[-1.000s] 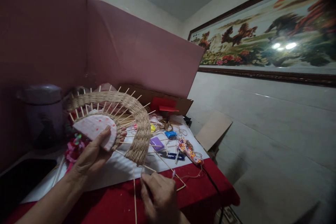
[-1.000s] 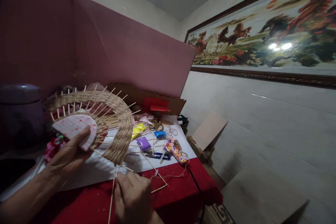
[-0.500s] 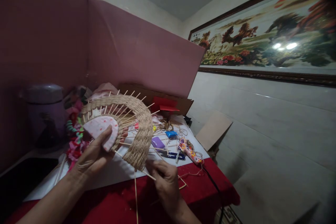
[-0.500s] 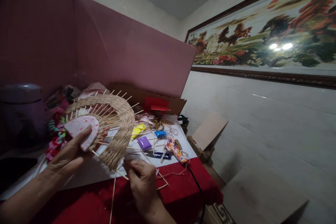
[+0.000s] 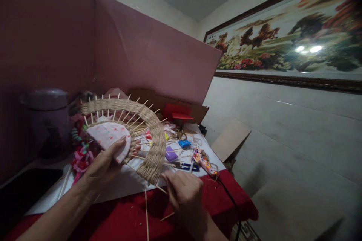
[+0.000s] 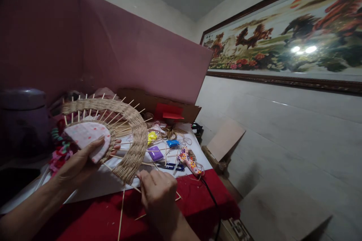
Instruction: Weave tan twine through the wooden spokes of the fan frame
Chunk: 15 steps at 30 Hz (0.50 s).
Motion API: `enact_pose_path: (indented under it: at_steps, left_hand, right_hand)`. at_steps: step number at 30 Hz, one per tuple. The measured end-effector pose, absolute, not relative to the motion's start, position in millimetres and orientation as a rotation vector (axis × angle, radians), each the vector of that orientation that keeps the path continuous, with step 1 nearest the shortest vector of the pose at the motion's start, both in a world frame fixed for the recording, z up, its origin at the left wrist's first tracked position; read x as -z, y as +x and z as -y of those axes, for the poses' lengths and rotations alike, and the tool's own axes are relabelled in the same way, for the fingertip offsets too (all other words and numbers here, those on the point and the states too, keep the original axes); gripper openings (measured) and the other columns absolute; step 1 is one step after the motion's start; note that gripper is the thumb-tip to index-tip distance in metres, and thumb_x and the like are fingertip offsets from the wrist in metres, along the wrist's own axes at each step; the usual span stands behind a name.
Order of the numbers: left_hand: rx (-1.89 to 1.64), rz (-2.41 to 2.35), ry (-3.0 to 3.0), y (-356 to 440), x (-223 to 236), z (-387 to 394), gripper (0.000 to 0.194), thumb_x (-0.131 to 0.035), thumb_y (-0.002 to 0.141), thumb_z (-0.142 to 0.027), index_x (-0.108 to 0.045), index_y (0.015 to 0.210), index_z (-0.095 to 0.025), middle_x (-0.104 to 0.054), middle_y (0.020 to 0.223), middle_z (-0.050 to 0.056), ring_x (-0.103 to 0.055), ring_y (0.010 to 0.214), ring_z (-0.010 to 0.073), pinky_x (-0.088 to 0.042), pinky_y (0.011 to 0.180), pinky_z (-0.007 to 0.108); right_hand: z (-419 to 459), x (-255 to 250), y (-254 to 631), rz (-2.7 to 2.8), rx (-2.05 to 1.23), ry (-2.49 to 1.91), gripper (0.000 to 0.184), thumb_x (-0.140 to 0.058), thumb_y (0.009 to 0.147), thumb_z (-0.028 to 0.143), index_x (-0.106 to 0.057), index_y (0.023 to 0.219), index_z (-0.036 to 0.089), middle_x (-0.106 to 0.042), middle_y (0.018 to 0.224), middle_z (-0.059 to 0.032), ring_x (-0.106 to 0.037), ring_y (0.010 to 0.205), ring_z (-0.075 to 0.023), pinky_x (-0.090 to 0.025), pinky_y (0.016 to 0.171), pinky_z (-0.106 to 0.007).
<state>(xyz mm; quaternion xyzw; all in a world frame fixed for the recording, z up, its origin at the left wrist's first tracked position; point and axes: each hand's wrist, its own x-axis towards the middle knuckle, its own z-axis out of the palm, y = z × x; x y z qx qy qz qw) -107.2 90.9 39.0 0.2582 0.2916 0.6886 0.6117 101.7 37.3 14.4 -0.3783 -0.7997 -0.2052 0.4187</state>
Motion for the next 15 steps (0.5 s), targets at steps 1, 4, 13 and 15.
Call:
enact_pose_path:
  at_steps: [1, 4, 13, 15]
  left_hand:
    - [-1.586, -0.673, 0.599, -107.6, -37.9, -91.4, 0.016, -0.053, 0.075, -0.006, -0.064, 0.086, -0.01, -0.07, 0.077, 0.011, -0.068, 0.069, 0.0232, -0.057, 0.065, 0.035]
    - [-1.58, -0.667, 0.598, -109.5, -35.3, -92.9, 0.016, -0.054, 0.075, -0.007, -0.064, 0.088, -0.01, -0.07, 0.079, 0.011, -0.068, 0.068, 0.0226, -0.057, 0.065, 0.035]
    - [-1.578, -0.713, 0.606, -109.2, -38.4, -90.7, 0.016, -0.054, 0.075, -0.006, -0.063, 0.088, -0.01, -0.071, 0.078, 0.01, -0.068, 0.066, 0.0219, -0.057, 0.061, 0.033]
    - [-1.555, -0.716, 0.587, -108.2, -39.4, -89.6, 0.015, -0.055, 0.075, -0.006, -0.064, 0.086, -0.01, -0.071, 0.075, 0.011, -0.067, 0.064, 0.0222, -0.057, 0.059, 0.033]
  right_hand:
    - [-38.9, -15.6, 100.6, 2.016, 0.51, -0.95, 0.015, -0.048, 0.085, 0.018, -0.061, 0.078, 0.018, -0.055, 0.053, 0.0002, -0.05, 0.05, -0.0123, -0.028, 0.051, -0.027]
    - [-42.5, -17.8, 97.3, 2.019, 0.423, -0.955, 0.018, -0.047, 0.086, 0.018, -0.061, 0.074, 0.018, -0.056, 0.054, 0.0, -0.051, 0.052, -0.0115, -0.029, 0.052, -0.025]
    - [-44.5, -30.6, 104.1, 1.994, 0.293, -1.021, 0.02, -0.049, 0.085, 0.021, -0.064, 0.073, 0.018, -0.061, 0.062, -0.0027, -0.056, 0.059, -0.0119, -0.035, 0.055, -0.022]
    - [-46.4, -36.1, 108.1, 2.01, 0.287, -1.024, 0.021, -0.048, 0.085, 0.022, -0.065, 0.074, 0.019, -0.061, 0.062, -0.0027, -0.056, 0.06, -0.0121, -0.037, 0.056, -0.022]
